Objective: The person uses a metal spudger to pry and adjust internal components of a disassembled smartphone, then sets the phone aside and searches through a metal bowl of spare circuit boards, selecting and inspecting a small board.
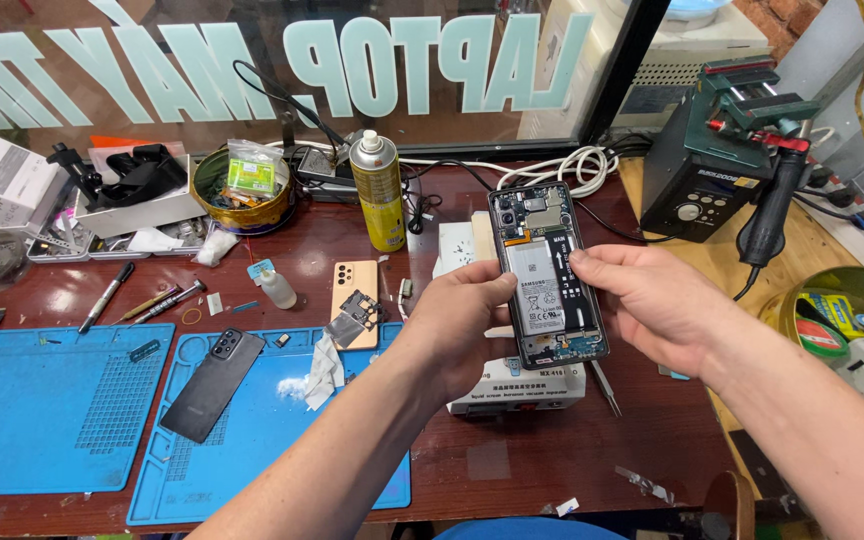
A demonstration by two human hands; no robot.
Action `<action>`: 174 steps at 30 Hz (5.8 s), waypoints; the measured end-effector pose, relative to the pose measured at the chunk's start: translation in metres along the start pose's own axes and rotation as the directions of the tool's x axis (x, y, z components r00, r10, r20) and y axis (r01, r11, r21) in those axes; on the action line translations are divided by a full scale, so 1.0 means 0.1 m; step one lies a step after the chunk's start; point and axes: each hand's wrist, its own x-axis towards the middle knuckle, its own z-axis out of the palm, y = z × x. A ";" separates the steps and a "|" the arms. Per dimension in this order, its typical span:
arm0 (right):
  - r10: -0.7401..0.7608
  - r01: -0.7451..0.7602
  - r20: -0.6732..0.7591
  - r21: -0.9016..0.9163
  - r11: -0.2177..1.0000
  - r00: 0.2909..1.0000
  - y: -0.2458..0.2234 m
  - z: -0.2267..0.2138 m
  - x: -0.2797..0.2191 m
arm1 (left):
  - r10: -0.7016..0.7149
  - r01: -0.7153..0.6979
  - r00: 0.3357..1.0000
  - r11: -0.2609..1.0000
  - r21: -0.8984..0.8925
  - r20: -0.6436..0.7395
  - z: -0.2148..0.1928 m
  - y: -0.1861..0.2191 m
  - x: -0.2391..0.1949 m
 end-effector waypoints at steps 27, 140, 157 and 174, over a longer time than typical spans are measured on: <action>-0.130 0.129 0.044 0.007 0.992 0.991 -0.16 0.17 -0.12 | 0.059 -0.058 0.998 0.998 -0.038 0.034 0.11 0.20 -0.05; -0.516 0.522 0.111 -0.321 0.790 0.849 -0.40 0.46 -0.14 | 0.313 -0.310 0.946 0.950 0.045 -0.083 0.33 0.41 -0.09; -0.404 0.409 -0.166 -0.007 0.913 0.900 -0.27 0.60 -0.05 | 0.569 -0.183 0.818 0.387 0.904 -0.078 0.22 0.23 -0.11; -0.771 0.663 0.232 -0.685 0.303 0.593 0.20 1.43 -0.28 | 0.107 0.068 0.895 0.927 -0.370 0.434 -0.52 0.44 -0.02</action>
